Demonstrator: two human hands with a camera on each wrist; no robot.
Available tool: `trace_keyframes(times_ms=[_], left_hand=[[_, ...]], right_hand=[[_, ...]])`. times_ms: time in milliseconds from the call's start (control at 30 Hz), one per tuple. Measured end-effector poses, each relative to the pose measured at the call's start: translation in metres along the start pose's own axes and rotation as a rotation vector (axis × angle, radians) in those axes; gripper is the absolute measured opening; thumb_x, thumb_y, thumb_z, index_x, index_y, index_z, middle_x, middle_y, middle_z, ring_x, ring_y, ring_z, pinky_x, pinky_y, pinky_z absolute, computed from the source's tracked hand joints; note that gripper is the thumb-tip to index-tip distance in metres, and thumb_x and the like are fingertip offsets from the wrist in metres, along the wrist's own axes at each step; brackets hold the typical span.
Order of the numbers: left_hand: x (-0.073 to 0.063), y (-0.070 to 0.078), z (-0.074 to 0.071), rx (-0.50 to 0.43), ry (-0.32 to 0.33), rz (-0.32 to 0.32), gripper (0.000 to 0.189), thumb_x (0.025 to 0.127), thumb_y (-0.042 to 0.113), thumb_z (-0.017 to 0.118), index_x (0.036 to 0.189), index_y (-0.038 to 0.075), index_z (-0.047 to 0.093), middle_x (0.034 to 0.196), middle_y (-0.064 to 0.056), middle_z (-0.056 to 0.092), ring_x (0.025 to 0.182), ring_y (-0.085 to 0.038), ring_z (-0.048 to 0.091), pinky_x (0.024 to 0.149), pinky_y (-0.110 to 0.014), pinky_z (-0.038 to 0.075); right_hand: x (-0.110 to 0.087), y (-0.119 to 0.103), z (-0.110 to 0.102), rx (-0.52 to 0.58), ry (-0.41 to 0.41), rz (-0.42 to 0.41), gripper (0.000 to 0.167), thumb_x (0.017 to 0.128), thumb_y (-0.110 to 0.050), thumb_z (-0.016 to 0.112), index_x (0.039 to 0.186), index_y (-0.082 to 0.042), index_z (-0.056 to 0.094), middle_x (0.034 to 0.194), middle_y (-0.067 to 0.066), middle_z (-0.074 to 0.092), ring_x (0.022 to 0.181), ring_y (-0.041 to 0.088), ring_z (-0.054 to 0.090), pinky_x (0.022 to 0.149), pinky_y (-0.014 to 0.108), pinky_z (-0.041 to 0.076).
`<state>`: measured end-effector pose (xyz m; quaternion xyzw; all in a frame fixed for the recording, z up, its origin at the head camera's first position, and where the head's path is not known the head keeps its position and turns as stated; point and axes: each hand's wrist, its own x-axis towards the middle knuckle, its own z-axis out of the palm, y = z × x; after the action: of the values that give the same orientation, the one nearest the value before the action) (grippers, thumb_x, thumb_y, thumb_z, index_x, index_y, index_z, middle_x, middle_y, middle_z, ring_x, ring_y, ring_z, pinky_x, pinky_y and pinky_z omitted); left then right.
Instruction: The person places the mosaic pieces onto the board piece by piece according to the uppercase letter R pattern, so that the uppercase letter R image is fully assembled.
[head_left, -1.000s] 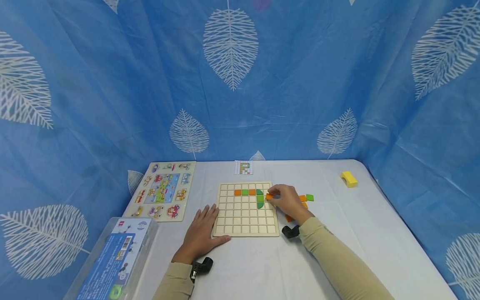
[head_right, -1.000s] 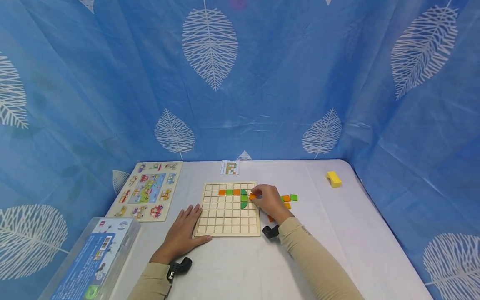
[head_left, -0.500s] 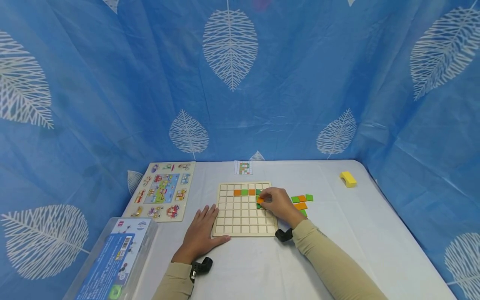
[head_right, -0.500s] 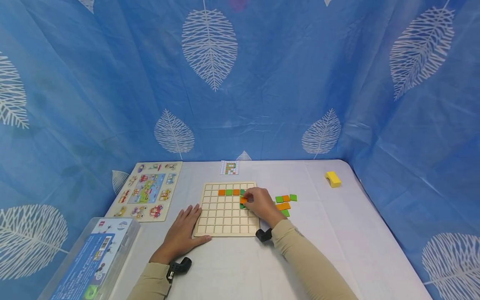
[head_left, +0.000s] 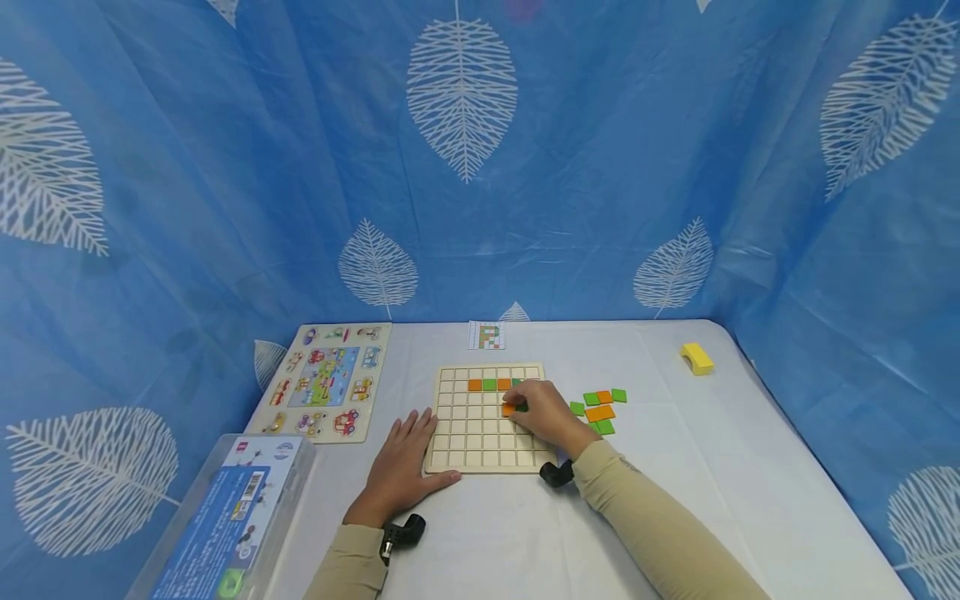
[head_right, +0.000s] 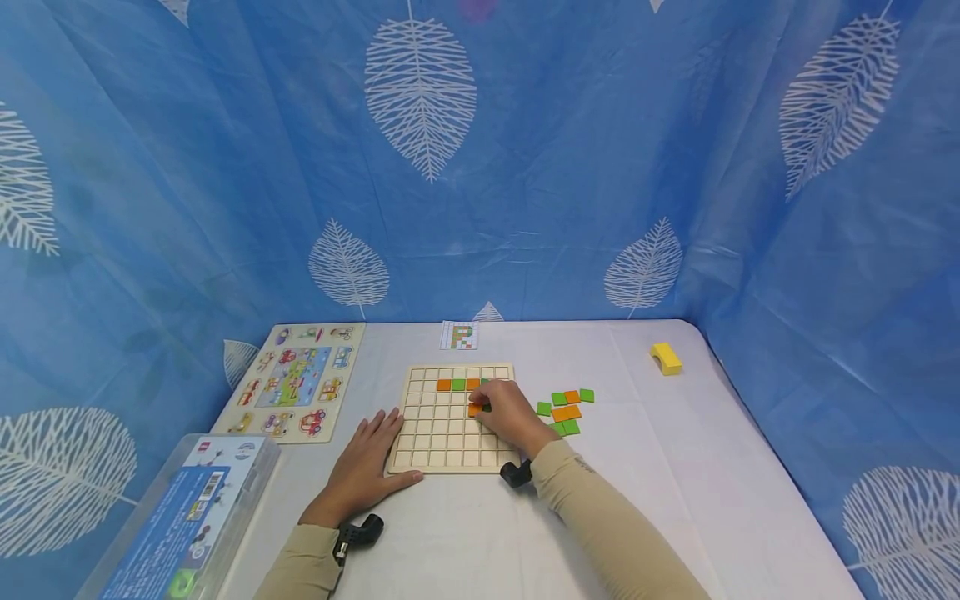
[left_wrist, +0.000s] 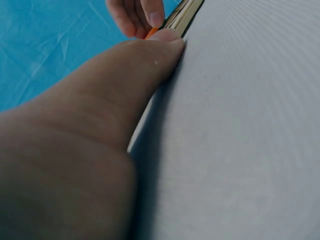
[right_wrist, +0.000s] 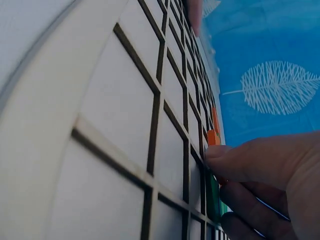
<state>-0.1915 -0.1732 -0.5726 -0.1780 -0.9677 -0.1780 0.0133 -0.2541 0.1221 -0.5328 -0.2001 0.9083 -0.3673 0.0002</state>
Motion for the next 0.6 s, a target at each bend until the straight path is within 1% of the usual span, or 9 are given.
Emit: trace_keyframes(times_ms=[267, 467, 600], left_hand=[[0.0008, -0.0002, 0.0003, 0.014, -0.009, 0.002, 0.115, 0.082, 0.082, 0.067, 0.163, 0.006, 0.039, 0.169, -0.010, 0.033, 0.157, -0.032, 0.022, 0.127, -0.049, 0.014], [0.0012, -0.0010, 0.0003, 0.010, -0.010, 0.005, 0.115, 0.082, 0.082, 0.067, 0.163, 0.006, 0.039, 0.169, -0.010, 0.033, 0.157, -0.032, 0.022, 0.127, -0.049, 0.014], [0.0010, -0.0014, 0.0000, 0.010, -0.013, 0.011, 0.116, 0.082, 0.084, 0.066, 0.163, 0.005, 0.039, 0.169, -0.011, 0.033, 0.157, -0.033, 0.022, 0.127, -0.050, 0.015]], right_hand=[[0.0058, -0.0027, 0.0038, -0.040, -0.040, 0.023, 0.027, 0.089, 0.000, 0.084, 0.116, -0.005, 0.079, 0.109, 0.003, 0.074, 0.102, 0.020, 0.069, 0.091, 0.039, 0.059], [0.0084, -0.0032, 0.0050, -0.028, -0.048, 0.056, 0.028, 0.088, 0.001, 0.084, 0.115, -0.007, 0.080, 0.108, 0.001, 0.075, 0.102, 0.019, 0.069, 0.091, 0.037, 0.059], [0.0091, -0.0049, 0.0043, -0.009, -0.051, 0.085, 0.028, 0.087, 0.003, 0.084, 0.113, -0.007, 0.080, 0.106, 0.000, 0.075, 0.101, 0.019, 0.069, 0.091, 0.039, 0.059]])
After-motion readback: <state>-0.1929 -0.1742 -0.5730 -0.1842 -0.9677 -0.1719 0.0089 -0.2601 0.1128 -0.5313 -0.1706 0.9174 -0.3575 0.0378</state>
